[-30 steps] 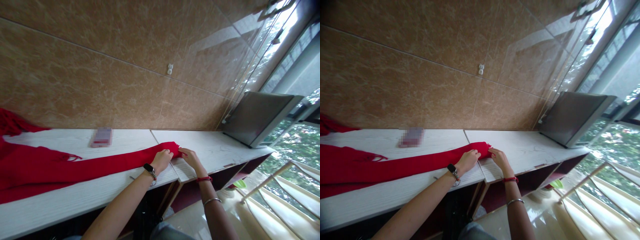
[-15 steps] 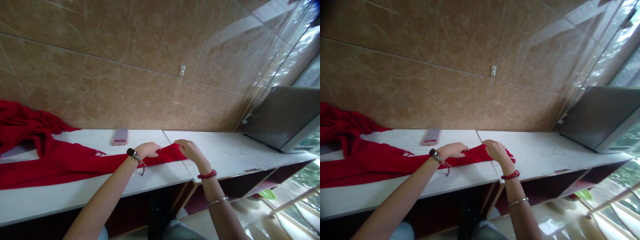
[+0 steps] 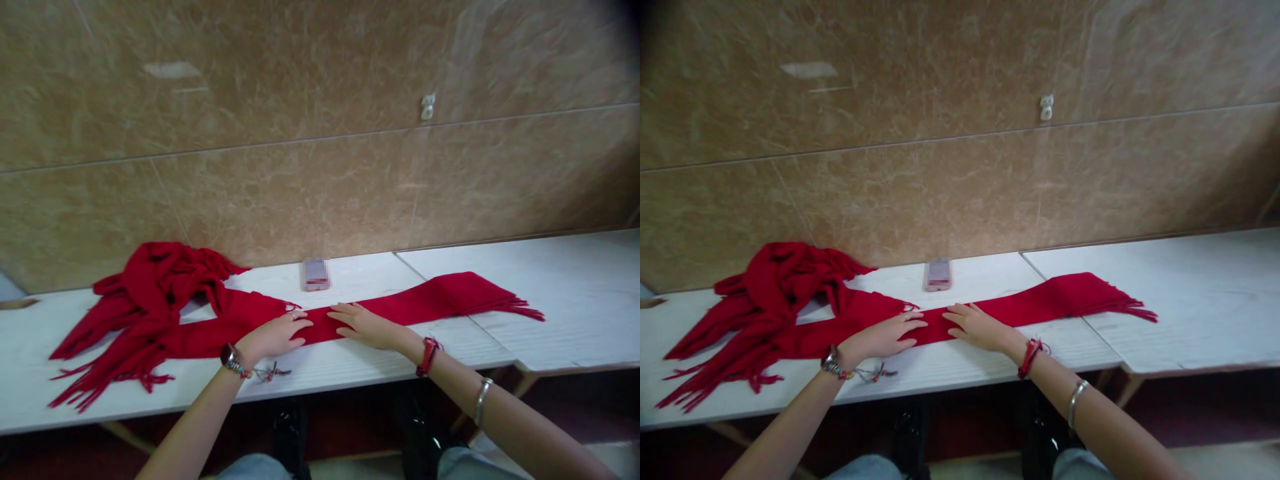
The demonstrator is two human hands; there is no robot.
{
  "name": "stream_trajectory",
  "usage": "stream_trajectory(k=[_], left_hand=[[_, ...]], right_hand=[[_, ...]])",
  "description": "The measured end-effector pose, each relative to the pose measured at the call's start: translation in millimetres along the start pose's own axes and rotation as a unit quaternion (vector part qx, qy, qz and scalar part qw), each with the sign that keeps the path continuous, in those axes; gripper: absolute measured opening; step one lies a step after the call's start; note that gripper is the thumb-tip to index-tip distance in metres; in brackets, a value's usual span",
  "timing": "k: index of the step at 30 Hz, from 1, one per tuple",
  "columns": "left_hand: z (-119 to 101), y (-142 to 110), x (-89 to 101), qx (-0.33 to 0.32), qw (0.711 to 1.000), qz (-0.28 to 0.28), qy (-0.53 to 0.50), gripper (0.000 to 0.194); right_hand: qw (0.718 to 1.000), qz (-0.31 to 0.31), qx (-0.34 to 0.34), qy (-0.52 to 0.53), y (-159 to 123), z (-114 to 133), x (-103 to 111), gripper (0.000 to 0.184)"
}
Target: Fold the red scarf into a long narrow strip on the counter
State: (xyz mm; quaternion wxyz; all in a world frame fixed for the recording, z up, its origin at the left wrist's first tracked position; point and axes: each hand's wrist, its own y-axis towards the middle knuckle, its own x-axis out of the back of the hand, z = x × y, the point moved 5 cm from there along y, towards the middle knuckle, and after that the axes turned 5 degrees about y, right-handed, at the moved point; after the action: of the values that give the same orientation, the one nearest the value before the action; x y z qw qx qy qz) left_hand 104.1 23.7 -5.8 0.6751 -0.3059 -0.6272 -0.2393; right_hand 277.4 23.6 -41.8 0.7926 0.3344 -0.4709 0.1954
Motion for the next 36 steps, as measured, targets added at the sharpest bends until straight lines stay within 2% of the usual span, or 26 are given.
stream_trajectory(k=[4, 8, 13, 17, 21, 25, 27, 31, 36], left_hand=[[17.7, -18.8, 9.1, 0.028, 0.999, 0.012, -0.015, 0.047], [39.5, -29.6, 20.4, 0.037, 0.999, 0.015, -0.027, 0.058], [82.1, -43.1, 21.1, 0.101, 0.994, -0.025, -0.017, 0.044], [103.2, -56.5, 11.7, 0.155, 0.987, -0.047, -0.005, 0.032], [107.7, -74.1, 2.0, 0.161, 0.982, -0.091, -0.02, 0.033], [109.5, -89.9, -8.8, 0.159, 0.98, -0.108, -0.06, 0.059], [108.2, -91.1, -10.9, 0.147, 0.981, -0.119, -0.053, 0.059], [97.7, -77.5, -6.7, 0.107, 0.981, -0.164, 0.003, 0.046], [80.6, -53.4, -3.8, 0.047, 0.984, -0.169, 0.036, 0.068]], right_hand=[[0.999, 0.041, 0.0, 0.024, 24.8, 11.6, -9.2, 0.043], [0.995, 0.075, 0.047, 0.047, 52.0, 35.4, -19.9, 0.046], [0.99, 0.096, 0.096, 0.026, 68.2, 55.9, -36.6, 0.053], [0.991, 0.061, 0.116, -0.018, 67.5, 57.7, -45.6, 0.045], [0.99, 0.042, 0.126, -0.047, 64.7, 56.0, -50.3, 0.043], [0.99, 0.025, 0.124, -0.059, 63.8, 57.7, -48.5, 0.042], [0.99, 0.017, 0.125, -0.065, 63.4, 59.9, -46.8, 0.041], [0.988, 0.002, 0.129, -0.081, 62.5, 63.6, -45.0, 0.039], [0.988, -0.03, 0.126, -0.083, 62.3, 64.8, -43.7, 0.036]])
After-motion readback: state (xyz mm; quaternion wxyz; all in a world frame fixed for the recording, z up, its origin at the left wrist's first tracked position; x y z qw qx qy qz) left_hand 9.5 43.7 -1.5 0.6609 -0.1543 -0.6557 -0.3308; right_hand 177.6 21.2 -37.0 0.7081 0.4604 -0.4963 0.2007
